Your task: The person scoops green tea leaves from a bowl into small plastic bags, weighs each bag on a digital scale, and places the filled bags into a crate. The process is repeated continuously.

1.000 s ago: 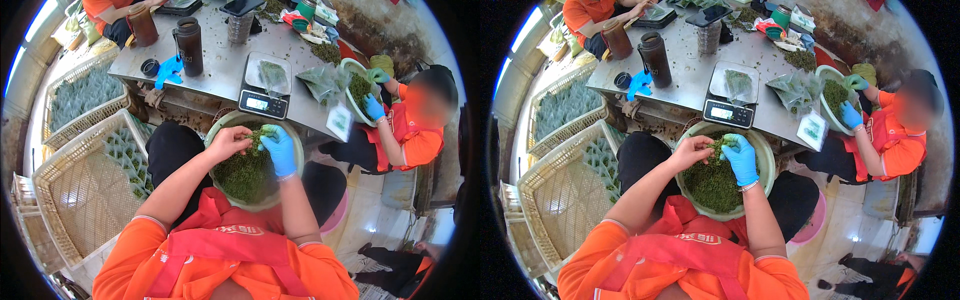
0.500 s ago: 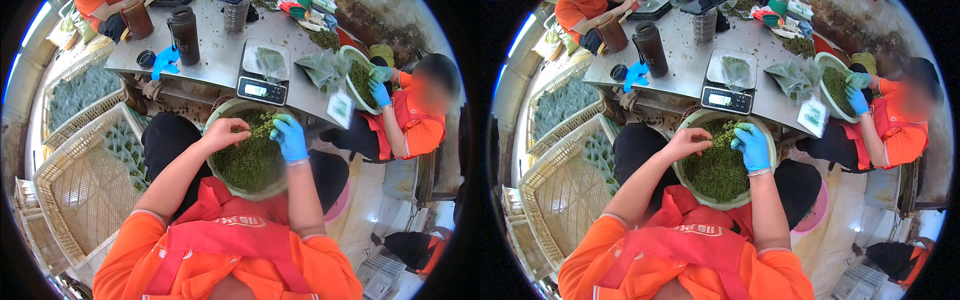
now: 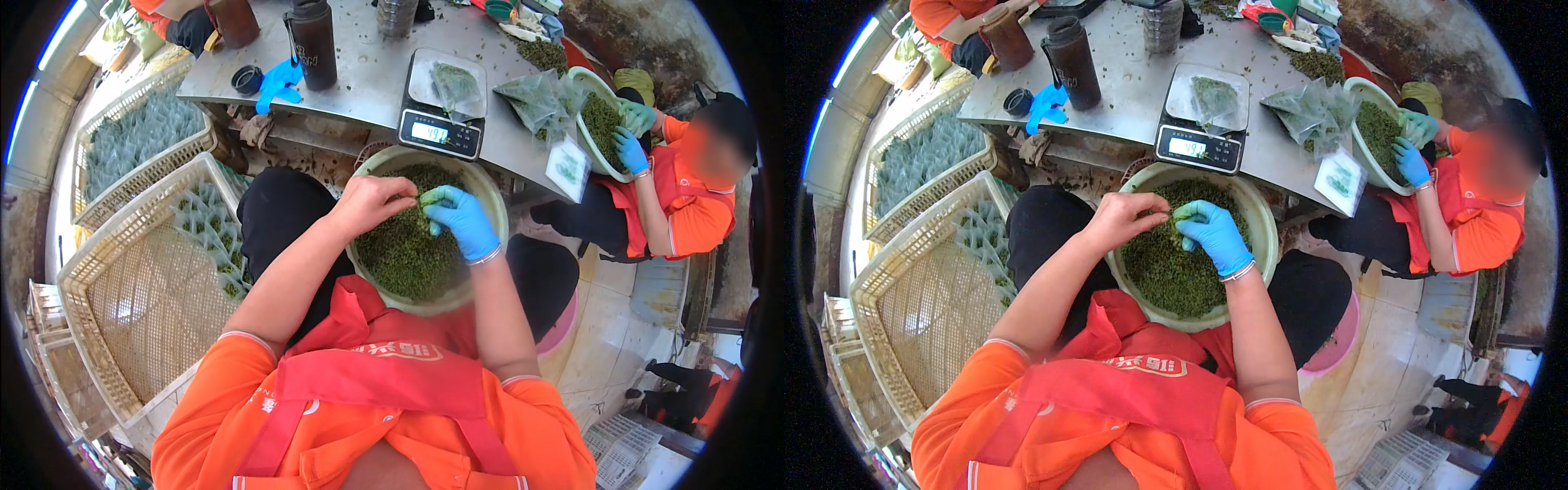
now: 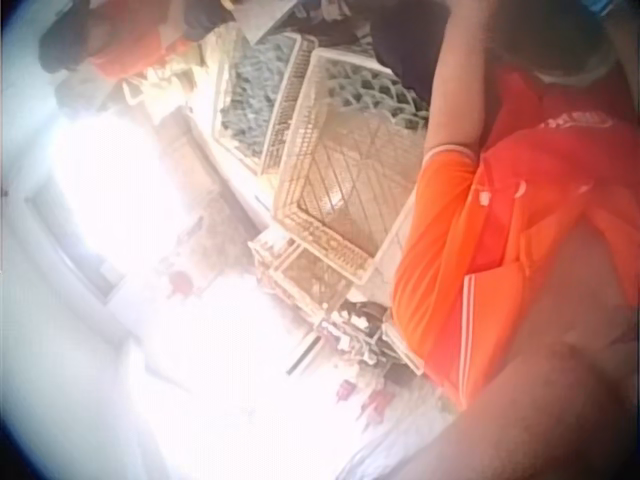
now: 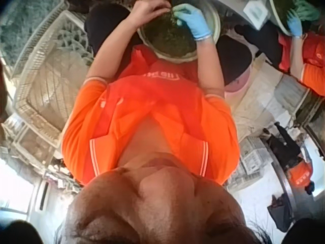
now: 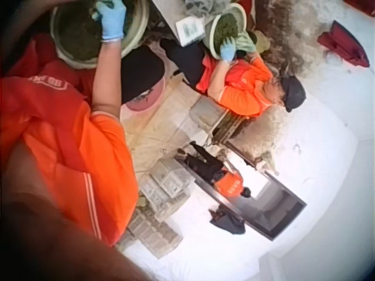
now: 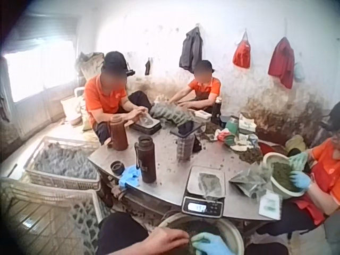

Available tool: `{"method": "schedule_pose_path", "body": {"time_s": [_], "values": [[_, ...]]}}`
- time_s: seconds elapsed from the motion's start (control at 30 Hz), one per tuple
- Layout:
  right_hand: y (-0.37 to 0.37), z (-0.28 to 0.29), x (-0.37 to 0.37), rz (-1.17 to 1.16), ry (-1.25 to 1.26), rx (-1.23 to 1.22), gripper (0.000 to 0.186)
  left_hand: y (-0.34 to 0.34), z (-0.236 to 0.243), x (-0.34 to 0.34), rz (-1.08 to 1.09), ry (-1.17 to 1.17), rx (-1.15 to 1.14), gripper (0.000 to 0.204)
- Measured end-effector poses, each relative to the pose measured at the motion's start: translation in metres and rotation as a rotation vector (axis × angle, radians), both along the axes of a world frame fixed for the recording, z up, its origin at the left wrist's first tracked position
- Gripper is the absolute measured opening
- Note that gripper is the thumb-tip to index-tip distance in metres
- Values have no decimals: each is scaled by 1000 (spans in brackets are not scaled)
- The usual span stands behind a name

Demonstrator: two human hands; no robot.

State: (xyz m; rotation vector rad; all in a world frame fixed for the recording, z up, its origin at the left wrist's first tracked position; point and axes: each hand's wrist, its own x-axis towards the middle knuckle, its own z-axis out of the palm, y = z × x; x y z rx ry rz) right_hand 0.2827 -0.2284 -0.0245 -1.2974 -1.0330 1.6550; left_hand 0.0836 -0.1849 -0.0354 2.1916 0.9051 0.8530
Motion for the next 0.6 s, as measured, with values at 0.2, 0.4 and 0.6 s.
{"method": "schedule_pose_path", "body": {"time_s": [0.2,0.4,0.6], "values": [[-1,-15,-3,61,-113,73,14,-3,-1,-1,-23,102,-79,14],[10,-28,1,-134,-260,182,12,0,-7,1,-108,-114,-670,8],[3,-26,26,-203,17,60,14,0,6,-4,-126,-287,-923,10]]}}
